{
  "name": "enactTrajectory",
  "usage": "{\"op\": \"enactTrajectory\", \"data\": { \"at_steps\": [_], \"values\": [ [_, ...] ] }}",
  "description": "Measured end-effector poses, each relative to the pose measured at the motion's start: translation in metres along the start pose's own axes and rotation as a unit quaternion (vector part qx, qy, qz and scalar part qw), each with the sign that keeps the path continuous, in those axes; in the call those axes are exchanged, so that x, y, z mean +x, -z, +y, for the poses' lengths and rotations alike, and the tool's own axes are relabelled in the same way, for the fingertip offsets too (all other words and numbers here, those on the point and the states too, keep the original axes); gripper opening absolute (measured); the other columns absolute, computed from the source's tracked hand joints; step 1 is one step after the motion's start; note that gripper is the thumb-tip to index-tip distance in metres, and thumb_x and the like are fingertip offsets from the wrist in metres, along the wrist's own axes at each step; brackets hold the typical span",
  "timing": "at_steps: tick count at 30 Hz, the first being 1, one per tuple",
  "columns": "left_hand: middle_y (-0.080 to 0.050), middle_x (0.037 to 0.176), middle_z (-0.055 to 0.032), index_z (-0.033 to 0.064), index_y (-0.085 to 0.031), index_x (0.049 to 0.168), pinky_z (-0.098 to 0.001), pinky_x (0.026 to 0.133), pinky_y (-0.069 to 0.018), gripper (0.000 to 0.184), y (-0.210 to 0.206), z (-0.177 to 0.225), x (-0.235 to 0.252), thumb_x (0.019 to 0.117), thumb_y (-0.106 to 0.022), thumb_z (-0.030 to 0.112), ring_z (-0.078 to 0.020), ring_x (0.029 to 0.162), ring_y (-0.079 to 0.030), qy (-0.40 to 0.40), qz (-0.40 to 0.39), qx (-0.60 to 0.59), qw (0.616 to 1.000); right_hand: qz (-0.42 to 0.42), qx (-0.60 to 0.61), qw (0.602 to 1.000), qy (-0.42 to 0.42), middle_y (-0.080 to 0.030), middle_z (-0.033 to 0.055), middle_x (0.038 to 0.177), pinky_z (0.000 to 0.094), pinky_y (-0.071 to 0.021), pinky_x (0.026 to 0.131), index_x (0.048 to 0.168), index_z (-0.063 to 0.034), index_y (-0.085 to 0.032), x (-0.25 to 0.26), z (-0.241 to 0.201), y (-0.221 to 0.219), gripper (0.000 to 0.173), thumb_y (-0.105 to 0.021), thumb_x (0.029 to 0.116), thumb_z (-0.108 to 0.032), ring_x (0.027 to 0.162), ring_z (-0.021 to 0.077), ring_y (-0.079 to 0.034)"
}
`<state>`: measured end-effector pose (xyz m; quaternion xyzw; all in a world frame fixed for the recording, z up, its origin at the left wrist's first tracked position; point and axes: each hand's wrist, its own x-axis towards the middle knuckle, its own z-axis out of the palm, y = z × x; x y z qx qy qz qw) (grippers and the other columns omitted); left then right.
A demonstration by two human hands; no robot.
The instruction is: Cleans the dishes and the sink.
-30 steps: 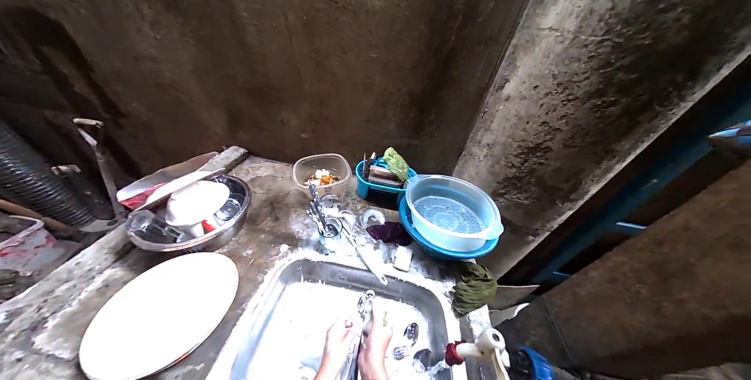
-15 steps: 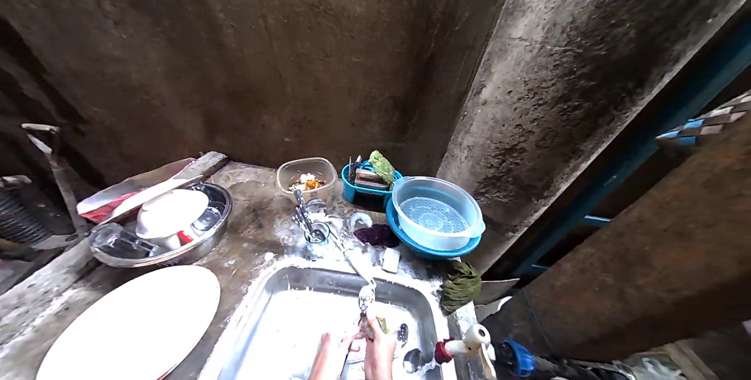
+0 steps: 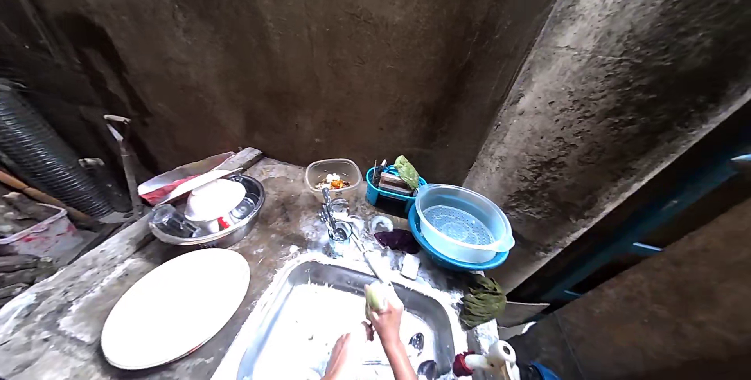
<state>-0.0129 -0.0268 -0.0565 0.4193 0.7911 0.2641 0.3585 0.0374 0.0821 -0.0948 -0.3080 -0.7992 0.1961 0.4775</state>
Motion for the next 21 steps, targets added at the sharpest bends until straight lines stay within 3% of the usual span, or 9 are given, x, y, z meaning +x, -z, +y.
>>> {"op": "enactTrajectory", "data": {
  "at_steps": [3,6,7,10,12,14,16,18,21],
  "values": [
    [-0.069,0.11,-0.0264,-0.0024,-0.066,0.124,-0.0573,0.096,-0.0473,0.032,0.003,-0.007,0.001,0.1075,-0.043,0.013,-0.0412,0.105,-0.065,0.016,0.008,-0.002,1.0,-0.085,0.048,0.967,-0.234,-0.07,0.0343,0.101,0.0609,-0.0491,0.094,0.108,0.0163,-0.069,0.028,-0.009,0.006,0.031,-0.074,0.0836,-0.003,0.1,0.049,-0.067],
    [-0.069,0.109,-0.0256,-0.0053,-0.066,0.125,-0.0529,0.097,-0.048,0.033,0.013,-0.018,-0.007,0.1078,-0.047,0.015,-0.0375,0.103,-0.065,0.043,0.039,-0.063,0.996,-0.106,0.044,0.925,-0.362,-0.065,0.0365,0.119,0.0583,-0.0442,0.104,0.125,0.0155,-0.061,0.039,0.006,0.012,0.036,-0.066,0.0937,-0.003,0.117,0.0489,-0.062],
    [-0.066,0.095,-0.0193,-0.0061,-0.066,0.119,-0.044,0.083,-0.0496,0.03,0.015,-0.023,-0.006,0.1075,-0.048,0.014,-0.0278,0.086,-0.061,0.046,0.062,-0.117,0.99,-0.091,0.069,0.915,-0.386,-0.063,0.0368,0.124,0.0565,-0.044,0.106,0.129,0.016,-0.058,0.035,0.012,0.014,0.04,-0.065,0.0942,-0.002,0.12,0.0473,-0.061],
    [-0.034,0.055,0.0072,0.0036,-0.053,0.095,-0.017,0.041,-0.0273,0.028,0.019,-0.019,-0.003,0.1122,-0.036,0.016,-0.0015,0.042,-0.03,0.097,0.039,-0.398,0.911,-0.048,0.296,0.858,-0.417,-0.061,0.0283,0.124,0.0411,-0.0537,0.093,0.139,0.0133,-0.046,0.007,0.002,0.016,0.057,-0.072,0.0887,0.003,0.107,0.0287,-0.064],
    [-0.036,0.051,0.0103,0.0122,-0.047,0.085,-0.0133,0.038,-0.028,0.036,0.019,-0.011,-0.008,0.1124,-0.024,0.014,0.0018,0.039,-0.031,0.122,-0.028,-0.57,0.812,-0.084,0.381,0.836,-0.386,-0.064,0.019,0.108,0.0306,-0.0567,0.08,0.135,0.0125,-0.045,-0.011,-0.018,0.014,0.067,-0.077,0.0767,0.003,0.091,0.0148,-0.065],
    [-0.045,0.051,0.0084,0.0159,-0.049,0.08,-0.0146,0.042,-0.0375,0.042,0.016,-0.007,-0.015,0.112,-0.021,0.016,0.0004,0.041,-0.041,0.15,-0.042,-0.637,0.755,-0.099,0.351,0.864,-0.348,-0.069,0.0166,0.098,0.0263,-0.0592,0.076,0.125,0.0132,-0.053,-0.013,-0.028,0.011,0.063,-0.084,0.0716,0.001,0.083,0.0112,-0.069],
    [-0.044,0.049,0.0088,0.0169,-0.048,0.075,-0.0134,0.04,-0.0357,0.046,0.018,0.0,-0.019,0.1133,-0.023,0.02,0.0014,0.039,-0.04,0.185,-0.056,-0.624,0.757,-0.075,0.296,0.911,-0.278,-0.071,0.0219,0.105,0.0318,-0.0564,0.09,0.123,0.0167,-0.059,-0.006,-0.02,0.007,0.054,-0.082,0.0763,0.002,0.094,0.0178,-0.069],
    [-0.037,0.05,0.0107,0.0159,-0.047,0.078,-0.0113,0.038,-0.0277,0.043,0.009,-0.005,-0.011,0.1133,-0.023,0.019,0.0035,0.038,-0.032,0.16,-0.083,-0.599,0.78,-0.015,0.213,0.955,-0.207,-0.073,0.026,0.099,0.0415,-0.0566,0.091,0.11,0.0178,-0.067,-0.001,-0.011,0.003,0.039,-0.08,0.0789,0.0,0.093,0.0282,-0.073],
    [-0.04,0.056,0.0082,0.0079,-0.056,0.102,-0.0133,0.039,-0.0271,0.035,0.003,-0.002,-0.004,0.114,-0.028,0.027,0.0012,0.04,-0.031,0.133,-0.041,-0.519,0.843,0.025,0.109,0.961,-0.254,-0.071,0.0306,0.09,0.0562,-0.0532,0.085,0.101,0.0173,-0.07,-0.005,-0.005,0.003,0.027,-0.074,0.0805,0.0,0.086,0.042,-0.071]
  ]
}}
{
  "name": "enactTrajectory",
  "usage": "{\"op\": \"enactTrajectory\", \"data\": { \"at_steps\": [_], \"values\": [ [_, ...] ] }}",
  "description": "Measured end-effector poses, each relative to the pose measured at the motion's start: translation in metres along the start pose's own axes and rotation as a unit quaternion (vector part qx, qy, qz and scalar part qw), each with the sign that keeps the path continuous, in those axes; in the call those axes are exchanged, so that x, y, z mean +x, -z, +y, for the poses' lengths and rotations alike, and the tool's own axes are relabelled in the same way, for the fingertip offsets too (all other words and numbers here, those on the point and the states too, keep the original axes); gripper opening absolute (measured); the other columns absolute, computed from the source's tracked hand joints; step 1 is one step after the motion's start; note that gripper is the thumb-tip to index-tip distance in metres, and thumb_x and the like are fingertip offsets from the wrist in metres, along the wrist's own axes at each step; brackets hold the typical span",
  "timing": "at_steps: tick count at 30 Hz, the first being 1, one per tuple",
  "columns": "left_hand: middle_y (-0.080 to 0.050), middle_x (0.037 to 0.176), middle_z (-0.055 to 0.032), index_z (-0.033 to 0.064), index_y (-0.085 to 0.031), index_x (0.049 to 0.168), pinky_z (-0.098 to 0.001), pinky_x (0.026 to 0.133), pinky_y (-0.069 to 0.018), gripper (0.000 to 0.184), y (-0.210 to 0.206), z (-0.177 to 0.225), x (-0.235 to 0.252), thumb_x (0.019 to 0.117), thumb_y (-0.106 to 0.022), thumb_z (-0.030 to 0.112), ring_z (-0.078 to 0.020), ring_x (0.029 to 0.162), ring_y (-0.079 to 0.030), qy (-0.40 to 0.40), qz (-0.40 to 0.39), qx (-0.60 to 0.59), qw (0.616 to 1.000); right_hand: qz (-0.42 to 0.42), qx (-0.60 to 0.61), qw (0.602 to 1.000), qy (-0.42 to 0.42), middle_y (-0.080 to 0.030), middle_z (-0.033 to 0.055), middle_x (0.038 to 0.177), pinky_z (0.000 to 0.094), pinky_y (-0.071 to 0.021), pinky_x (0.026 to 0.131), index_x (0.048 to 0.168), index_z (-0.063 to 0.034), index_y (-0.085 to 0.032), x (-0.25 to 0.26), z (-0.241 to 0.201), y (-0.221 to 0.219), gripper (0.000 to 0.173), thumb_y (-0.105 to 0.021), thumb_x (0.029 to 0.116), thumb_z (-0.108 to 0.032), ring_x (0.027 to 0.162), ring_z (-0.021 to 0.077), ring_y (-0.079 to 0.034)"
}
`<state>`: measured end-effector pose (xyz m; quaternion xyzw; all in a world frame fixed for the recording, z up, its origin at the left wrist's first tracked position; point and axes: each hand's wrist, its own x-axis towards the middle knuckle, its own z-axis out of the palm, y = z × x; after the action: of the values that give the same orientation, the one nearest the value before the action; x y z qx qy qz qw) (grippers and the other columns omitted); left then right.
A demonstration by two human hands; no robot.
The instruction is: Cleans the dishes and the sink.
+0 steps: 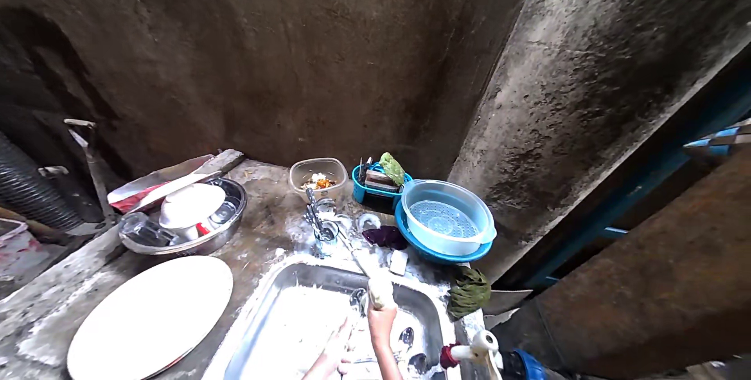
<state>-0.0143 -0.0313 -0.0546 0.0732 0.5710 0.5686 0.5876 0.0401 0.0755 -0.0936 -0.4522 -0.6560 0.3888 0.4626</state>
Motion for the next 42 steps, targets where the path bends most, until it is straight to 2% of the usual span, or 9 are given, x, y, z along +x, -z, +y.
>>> {"op": "enactTrajectory", "data": {
  "at_steps": [3,6,10,13,16,20,24,30,42],
  "values": [
    [-0.041,0.064,0.0062,0.0009,-0.059,0.117,-0.0167,0.041,-0.0264,0.026,0.001,-0.002,0.004,0.1116,-0.036,0.014,-0.0009,0.045,-0.031,-0.043,0.016,0.123,0.991,-0.046,-0.118,0.982,-0.137,-0.069,0.035,0.103,0.0635,-0.0473,0.092,0.106,0.0148,-0.069,0.0,-0.011,0.012,0.034,-0.076,0.0871,-0.012,0.101,0.05,-0.066],
    [-0.06,0.092,-0.0126,-0.0068,-0.059,0.123,-0.0323,0.07,-0.0462,0.026,0.006,-0.005,0.006,0.1076,-0.045,0.009,-0.0163,0.075,-0.053,-0.097,0.035,0.292,0.951,-0.127,-0.172,0.977,-0.004,-0.054,0.0403,0.133,0.0618,-0.0446,0.104,0.121,0.0148,-0.065,-0.017,-0.01,0.009,0.049,-0.08,0.0816,-0.009,0.125,0.0559,-0.054],
    [-0.064,0.119,-0.0316,-0.0117,-0.059,0.126,-0.0546,0.103,-0.0447,0.031,0.008,-0.003,0.001,0.1069,-0.045,0.009,-0.0424,0.114,-0.062,-0.098,-0.003,0.458,0.884,-0.029,-0.153,0.958,0.243,-0.073,0.0302,0.088,0.065,-0.0548,0.072,0.092,0.0117,-0.074,-0.019,0.032,-0.001,0.031,-0.079,0.0668,-0.006,0.08,0.0505,-0.071],
    [-0.065,0.115,-0.0295,-0.0117,-0.06,0.125,-0.0528,0.099,-0.0461,0.029,0.012,0.001,0.001,0.1061,-0.046,0.006,-0.0392,0.108,-0.063,-0.083,-0.018,0.463,0.883,-0.08,-0.139,0.986,0.048,-0.069,0.0376,0.1,0.0667,-0.0483,0.092,0.105,0.0186,-0.069,0.001,0.017,0.007,0.029,-0.074,0.0829,0.0,0.098,0.0548,-0.067],
    [-0.051,0.078,-0.0034,-0.0044,-0.058,0.111,-0.0267,0.062,-0.0412,0.022,0.017,-0.003,0.0,0.1094,-0.04,0.009,-0.01,0.065,-0.046,-0.043,0.007,0.307,0.951,-0.032,0.109,0.981,-0.16,-0.065,0.0276,0.106,0.0389,-0.0512,0.09,0.121,0.0195,-0.057,0.014,0.005,0.006,0.028,-0.058,0.0974,0.003,0.096,0.0265,-0.063],
    [-0.04,0.051,0.0094,0.0143,-0.049,0.079,-0.0141,0.039,-0.0269,0.041,0.021,-0.01,-0.003,0.1133,-0.028,0.022,0.0017,0.04,-0.032,0.075,-0.049,-0.028,0.996,-0.103,0.497,0.783,-0.361,-0.063,-0.0003,0.087,0.0202,-0.0556,0.064,0.117,-0.0081,-0.048,0.008,0.001,0.028,0.03,-0.021,0.1127,-0.02,0.071,0.0048,-0.064],
    [-0.042,0.044,0.0105,0.0224,-0.044,0.057,-0.0122,0.034,-0.0247,0.059,0.028,-0.023,0.01,0.1058,-0.011,0.019,0.0051,0.034,-0.032,0.108,-0.186,-0.235,0.948,-0.167,0.535,0.753,-0.346,-0.072,0.0029,0.082,0.0202,-0.0567,0.061,0.106,-0.0032,-0.06,-0.007,-0.006,0.021,0.031,-0.03,0.1018,0.003,0.067,0.0063,-0.068],
    [-0.038,0.046,0.0078,0.0148,-0.048,0.073,-0.014,0.035,-0.0223,0.062,-0.01,-0.019,0.002,0.1115,-0.012,0.047,0.0015,0.035,-0.029,0.078,-0.025,-0.153,0.985,-0.033,0.178,0.971,-0.155,-0.067,0.0292,0.111,0.0325,-0.052,0.094,0.122,0.0215,-0.056,-0.009,0.003,-0.003,0.036,-0.067,0.0897,0.009,0.101,0.0229,-0.066],
    [-0.035,0.05,0.0081,0.0133,-0.043,0.078,-0.0135,0.038,-0.0231,0.044,-0.003,-0.004,0.008,0.1143,-0.021,0.026,0.0009,0.038,-0.027,0.02,-0.021,0.032,0.999,0.01,0.28,0.932,-0.23,-0.062,0.0243,0.113,0.0275,-0.0506,0.089,0.129,0.0178,-0.049,-0.018,-0.011,-0.01,0.036,-0.059,0.0956,0.009,0.097,0.0151,-0.06]
  ]
}}
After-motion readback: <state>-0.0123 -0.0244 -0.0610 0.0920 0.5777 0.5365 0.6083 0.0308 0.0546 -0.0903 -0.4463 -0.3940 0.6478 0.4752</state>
